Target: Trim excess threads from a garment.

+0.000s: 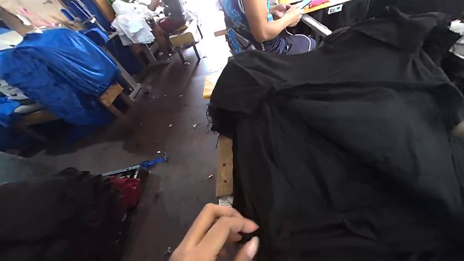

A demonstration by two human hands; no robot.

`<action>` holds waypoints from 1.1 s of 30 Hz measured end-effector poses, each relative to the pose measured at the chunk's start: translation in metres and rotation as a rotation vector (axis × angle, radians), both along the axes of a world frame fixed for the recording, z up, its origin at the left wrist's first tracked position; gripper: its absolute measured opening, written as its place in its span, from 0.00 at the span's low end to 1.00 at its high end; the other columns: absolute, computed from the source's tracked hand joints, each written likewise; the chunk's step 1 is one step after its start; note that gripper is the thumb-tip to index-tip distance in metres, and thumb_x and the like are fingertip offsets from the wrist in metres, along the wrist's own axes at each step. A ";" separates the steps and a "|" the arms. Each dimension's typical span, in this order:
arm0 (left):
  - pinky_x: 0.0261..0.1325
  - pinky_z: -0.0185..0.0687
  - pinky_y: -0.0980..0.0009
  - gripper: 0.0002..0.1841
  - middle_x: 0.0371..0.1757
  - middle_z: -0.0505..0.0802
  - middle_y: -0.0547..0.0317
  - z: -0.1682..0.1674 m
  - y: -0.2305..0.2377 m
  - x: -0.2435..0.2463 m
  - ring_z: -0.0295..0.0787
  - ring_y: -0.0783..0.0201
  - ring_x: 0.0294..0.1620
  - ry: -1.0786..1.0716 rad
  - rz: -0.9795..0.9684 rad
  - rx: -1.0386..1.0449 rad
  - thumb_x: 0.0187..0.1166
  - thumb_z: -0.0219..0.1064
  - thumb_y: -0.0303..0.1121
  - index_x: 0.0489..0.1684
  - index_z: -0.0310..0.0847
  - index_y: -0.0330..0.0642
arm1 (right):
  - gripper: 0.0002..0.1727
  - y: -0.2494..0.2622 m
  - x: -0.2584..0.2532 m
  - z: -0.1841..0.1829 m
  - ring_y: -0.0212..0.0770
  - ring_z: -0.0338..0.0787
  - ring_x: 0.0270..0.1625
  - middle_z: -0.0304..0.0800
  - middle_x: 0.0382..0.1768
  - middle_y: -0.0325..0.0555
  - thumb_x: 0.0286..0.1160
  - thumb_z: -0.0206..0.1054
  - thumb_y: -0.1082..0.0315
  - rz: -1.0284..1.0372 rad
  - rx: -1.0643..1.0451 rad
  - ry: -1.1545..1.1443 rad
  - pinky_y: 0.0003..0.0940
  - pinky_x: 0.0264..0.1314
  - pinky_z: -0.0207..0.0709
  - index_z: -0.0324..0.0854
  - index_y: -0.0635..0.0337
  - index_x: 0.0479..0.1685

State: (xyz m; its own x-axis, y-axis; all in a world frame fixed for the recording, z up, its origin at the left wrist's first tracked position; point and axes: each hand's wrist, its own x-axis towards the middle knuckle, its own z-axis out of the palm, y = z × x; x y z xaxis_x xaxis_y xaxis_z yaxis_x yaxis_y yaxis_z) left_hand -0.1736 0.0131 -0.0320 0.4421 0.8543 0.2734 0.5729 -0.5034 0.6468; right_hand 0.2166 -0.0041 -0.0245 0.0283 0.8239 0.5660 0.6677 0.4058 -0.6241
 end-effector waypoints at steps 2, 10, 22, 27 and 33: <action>0.44 0.82 0.77 0.11 0.52 0.89 0.46 -0.004 -0.001 0.021 0.86 0.68 0.47 -0.037 0.032 0.043 0.78 0.72 0.35 0.48 0.89 0.36 | 0.20 -0.008 -0.050 -0.013 0.26 0.85 0.31 0.91 0.34 0.42 0.73 0.77 0.52 0.179 -0.201 -0.111 0.23 0.31 0.80 0.88 0.60 0.52; 0.54 0.82 0.61 0.17 0.54 0.91 0.49 -0.018 0.004 0.065 0.86 0.54 0.54 0.052 -0.023 0.136 0.74 0.75 0.42 0.56 0.91 0.44 | 0.22 0.008 -0.027 -0.045 0.40 0.90 0.29 0.93 0.36 0.40 0.67 0.64 0.58 0.104 -0.099 -0.478 0.45 0.25 0.82 0.89 0.52 0.60; 0.42 0.86 0.67 0.15 0.42 0.92 0.54 0.012 0.037 0.032 0.89 0.62 0.39 0.131 -0.303 0.082 0.82 0.67 0.43 0.47 0.92 0.42 | 0.07 0.036 -0.005 0.000 0.10 0.68 0.18 0.77 0.19 0.15 0.72 0.72 0.49 0.220 -0.021 0.003 0.07 0.17 0.61 0.85 0.37 0.37; 0.50 0.87 0.53 0.17 0.47 0.92 0.47 0.003 0.043 0.071 0.91 0.50 0.47 0.275 -0.136 -0.030 0.78 0.71 0.44 0.50 0.91 0.38 | 0.16 0.041 -0.039 -0.035 0.44 0.92 0.30 0.92 0.32 0.44 0.51 0.77 0.63 0.249 -0.034 -0.530 0.47 0.26 0.83 0.90 0.57 0.41; 0.53 0.88 0.49 0.34 0.48 0.93 0.42 -0.010 0.041 0.120 0.93 0.46 0.47 0.107 -0.093 -0.136 0.70 0.73 0.60 0.54 0.87 0.31 | 0.07 0.057 -0.041 -0.008 0.21 0.71 0.22 0.71 0.19 0.29 0.58 0.65 0.63 0.075 0.209 -0.293 0.19 0.21 0.63 0.74 0.50 0.18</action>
